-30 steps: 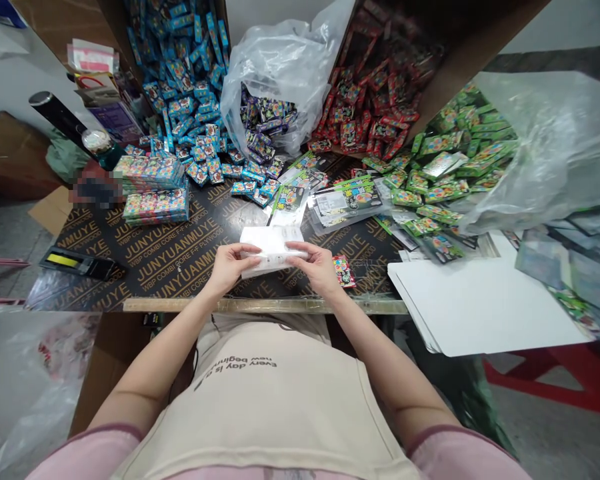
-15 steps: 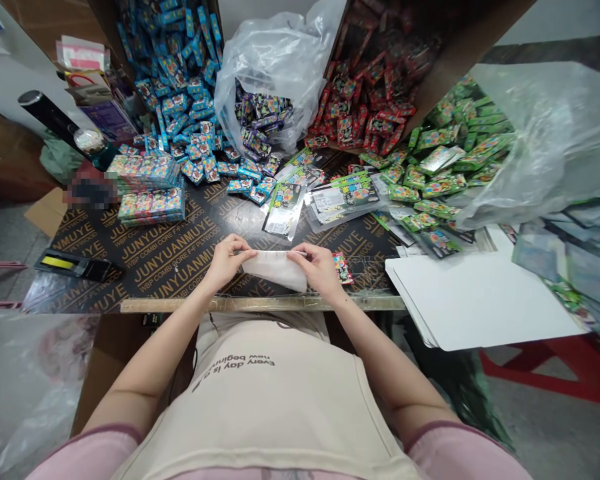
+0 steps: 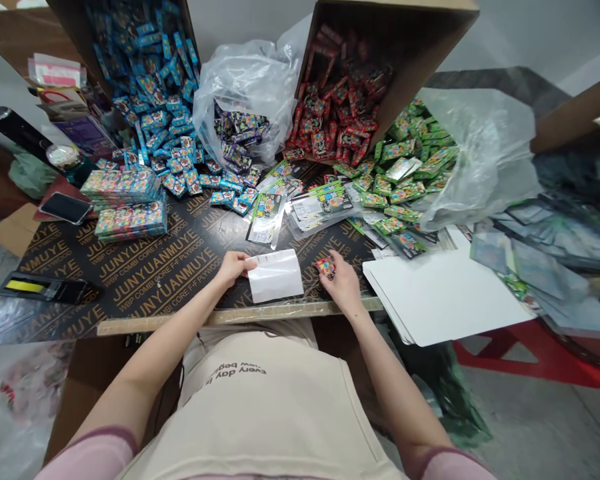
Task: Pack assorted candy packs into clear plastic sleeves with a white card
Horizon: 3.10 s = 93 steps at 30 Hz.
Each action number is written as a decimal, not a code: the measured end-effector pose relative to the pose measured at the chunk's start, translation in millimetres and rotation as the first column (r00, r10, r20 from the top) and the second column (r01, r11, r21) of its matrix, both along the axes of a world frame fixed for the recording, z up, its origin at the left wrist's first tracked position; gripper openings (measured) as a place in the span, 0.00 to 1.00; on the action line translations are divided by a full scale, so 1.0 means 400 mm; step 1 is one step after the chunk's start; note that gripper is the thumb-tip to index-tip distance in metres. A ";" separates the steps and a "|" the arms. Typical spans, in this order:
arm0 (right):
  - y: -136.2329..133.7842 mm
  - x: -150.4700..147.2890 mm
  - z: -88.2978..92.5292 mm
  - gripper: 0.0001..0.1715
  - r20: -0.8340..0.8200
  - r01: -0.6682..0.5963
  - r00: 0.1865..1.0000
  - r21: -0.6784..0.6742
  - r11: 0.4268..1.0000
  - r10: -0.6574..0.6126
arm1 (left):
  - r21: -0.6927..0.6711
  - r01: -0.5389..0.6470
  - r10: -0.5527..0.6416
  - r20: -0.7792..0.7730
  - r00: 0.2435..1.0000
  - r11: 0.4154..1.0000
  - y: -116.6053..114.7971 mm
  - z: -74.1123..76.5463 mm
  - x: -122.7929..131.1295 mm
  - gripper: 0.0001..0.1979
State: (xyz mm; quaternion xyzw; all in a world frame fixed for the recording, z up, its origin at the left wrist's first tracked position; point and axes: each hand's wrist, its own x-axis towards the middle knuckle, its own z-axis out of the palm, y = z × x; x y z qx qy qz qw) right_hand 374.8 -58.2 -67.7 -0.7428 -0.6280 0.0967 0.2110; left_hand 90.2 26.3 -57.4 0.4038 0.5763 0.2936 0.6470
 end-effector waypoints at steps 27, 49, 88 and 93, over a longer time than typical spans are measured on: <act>0.665 -0.174 0.100 0.33 -0.019 0.009 1.000 -0.134 0.991 -0.012 | 0.282 0.742 0.093 -0.954 0.286 0.609 0.172 -0.034 0.077 0.33; 0.593 -0.249 0.218 0.04 -0.209 -0.405 0.887 0.078 0.911 0.412 | 0.586 0.407 0.243 -0.732 0.637 0.701 0.142 0.068 -0.048 0.40; 0.187 -0.366 0.261 0.32 -0.620 -0.465 0.546 0.334 0.820 0.563 | 0.023 -0.082 0.064 0.421 0.905 0.996 -0.182 0.184 -0.154 0.20; 0.155 -0.399 0.214 0.31 -0.731 -0.272 0.552 0.297 0.915 0.401 | -0.008 -0.091 0.085 0.448 0.890 0.996 -0.183 0.183 -0.161 0.21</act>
